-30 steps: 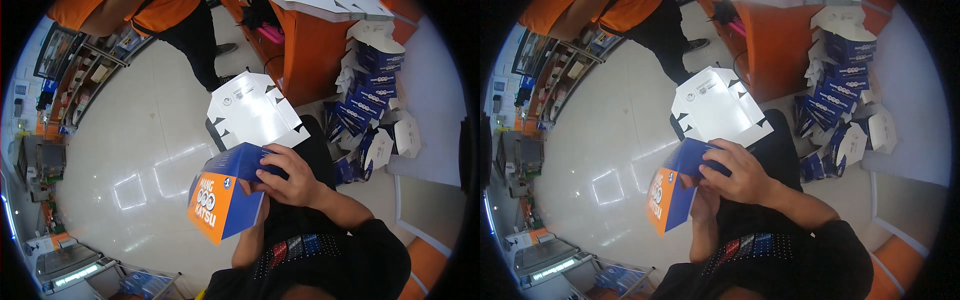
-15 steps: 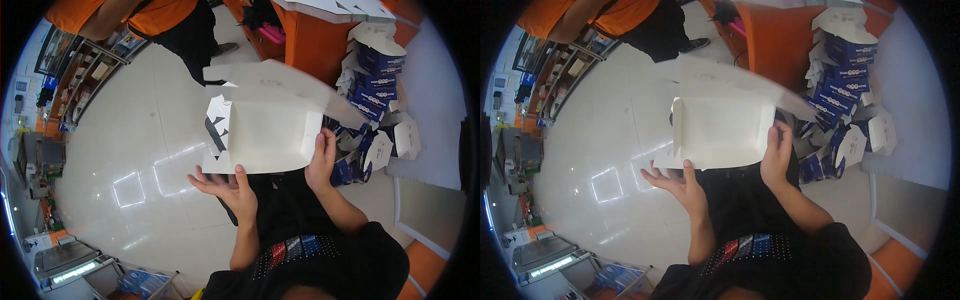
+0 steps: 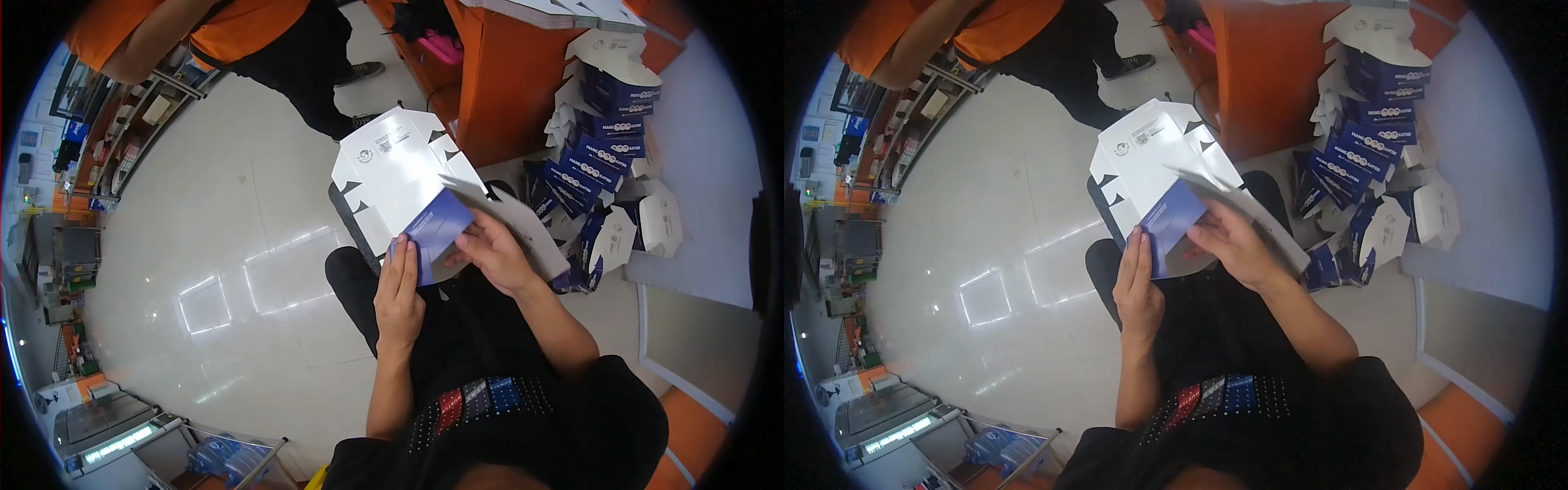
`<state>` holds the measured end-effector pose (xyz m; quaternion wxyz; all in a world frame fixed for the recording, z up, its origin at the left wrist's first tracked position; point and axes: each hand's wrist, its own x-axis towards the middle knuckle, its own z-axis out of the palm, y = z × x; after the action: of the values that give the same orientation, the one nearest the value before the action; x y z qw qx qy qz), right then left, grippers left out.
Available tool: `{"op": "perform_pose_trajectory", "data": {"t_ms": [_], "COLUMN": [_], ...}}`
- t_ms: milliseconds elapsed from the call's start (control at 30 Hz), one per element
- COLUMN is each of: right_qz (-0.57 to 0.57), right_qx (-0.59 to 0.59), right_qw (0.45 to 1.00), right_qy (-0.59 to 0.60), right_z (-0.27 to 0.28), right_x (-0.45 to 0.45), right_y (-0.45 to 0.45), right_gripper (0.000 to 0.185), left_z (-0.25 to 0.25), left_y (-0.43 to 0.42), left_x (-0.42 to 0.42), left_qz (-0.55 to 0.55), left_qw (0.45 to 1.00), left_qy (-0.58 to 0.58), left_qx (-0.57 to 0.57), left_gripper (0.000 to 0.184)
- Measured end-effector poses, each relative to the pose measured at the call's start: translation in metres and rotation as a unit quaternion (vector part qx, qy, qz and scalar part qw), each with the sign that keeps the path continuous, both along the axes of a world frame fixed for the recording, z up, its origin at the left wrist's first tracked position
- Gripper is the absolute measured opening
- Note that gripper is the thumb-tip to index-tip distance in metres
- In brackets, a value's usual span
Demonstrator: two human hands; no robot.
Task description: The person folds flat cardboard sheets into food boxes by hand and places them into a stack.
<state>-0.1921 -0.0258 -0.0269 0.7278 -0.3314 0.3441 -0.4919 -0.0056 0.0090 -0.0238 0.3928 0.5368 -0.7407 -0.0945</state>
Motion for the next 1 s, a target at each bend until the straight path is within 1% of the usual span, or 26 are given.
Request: {"op": "perform_pose_trajectory", "data": {"t_ms": [67, 133, 167, 267, 300, 400, 500, 567, 667, 700, 867, 933, 1000], "right_qz": [0.01, 0.005, 0.002, -0.024, -0.033, -0.065, -0.098, -0.116, -0.144, -0.157, -0.165, -0.152, -0.13], "right_qx": [-0.017, -0.03, -0.036, -0.008, 0.001, 0.026, 0.027, 0.006, -0.024, -0.024, 0.037, 0.057, 0.06], "right_qw": [0.999, 0.999, 0.999, 0.998, 0.998, 0.997, 0.994, 0.993, 0.984, 0.983, 0.986, 0.987, 0.99], "right_qy": [-0.029, 0.015, 0.038, 0.05, 0.043, 0.027, 0.026, 0.037, 0.1, 0.097, 0.006, -0.013, -0.005], "right_z": [0.009, 0.008, 0.008, 0.003, 0.002, 0.003, 0.009, 0.004, 0.008, 0.006, 0.007, 0.003, 0.01], "right_x": [0.004, 0.01, 0.012, 0.015, 0.014, 0.013, 0.021, 0.026, 0.035, 0.038, 0.039, 0.031, 0.025], "right_y": [-0.007, -0.011, -0.011, -0.011, -0.011, -0.01, -0.005, 0.005, 0.02, 0.024, 0.037, 0.037, 0.035], "right_gripper": [0.048, 0.043, 0.041, 0.036, 0.035, 0.033, 0.031, 0.03, 0.028, 0.023, 0.021, 0.021, 0.017], "left_z": [0.004, 0.01, 0.017, 0.022, 0.027, 0.025, 0.028, 0.027, 0.021, 0.019, 0.003, 0.014, 0.025], "left_y": [0.001, 0.003, 0.003, 0.015, 0.015, 0.014, 0.01, 0.008, 0.009, 0.009, 0.01, 0.01, 0.005], "left_x": [0.006, 0.01, 0.01, 0.011, 0.011, 0.019, 0.017, 0.014, 0.009, 0.006, -0.006, -0.009, -0.005], "left_qz": [-0.03, -0.047, -0.045, -0.027, -0.031, -0.074, -0.064, -0.052, -0.03, -0.023, -0.012, -0.022, -0.022], "left_qw": [0.998, 0.995, 0.992, 0.982, 0.982, 0.99, 0.993, 0.994, 0.996, 0.997, 0.999, 0.999, 0.999], "left_qy": [-0.017, -0.039, -0.081, -0.134, -0.13, -0.095, -0.081, -0.085, -0.082, -0.079, -0.046, -0.029, -0.011], "left_qx": [0.043, 0.08, 0.087, 0.132, 0.132, 0.074, 0.049, 0.034, 0.015, 0.01, 0.012, 0.03, 0.039], "left_gripper": [0.067, 0.072, 0.076, 0.076, 0.07, 0.061, 0.055, 0.055, 0.054, 0.054, 0.047, 0.044, 0.046]}}
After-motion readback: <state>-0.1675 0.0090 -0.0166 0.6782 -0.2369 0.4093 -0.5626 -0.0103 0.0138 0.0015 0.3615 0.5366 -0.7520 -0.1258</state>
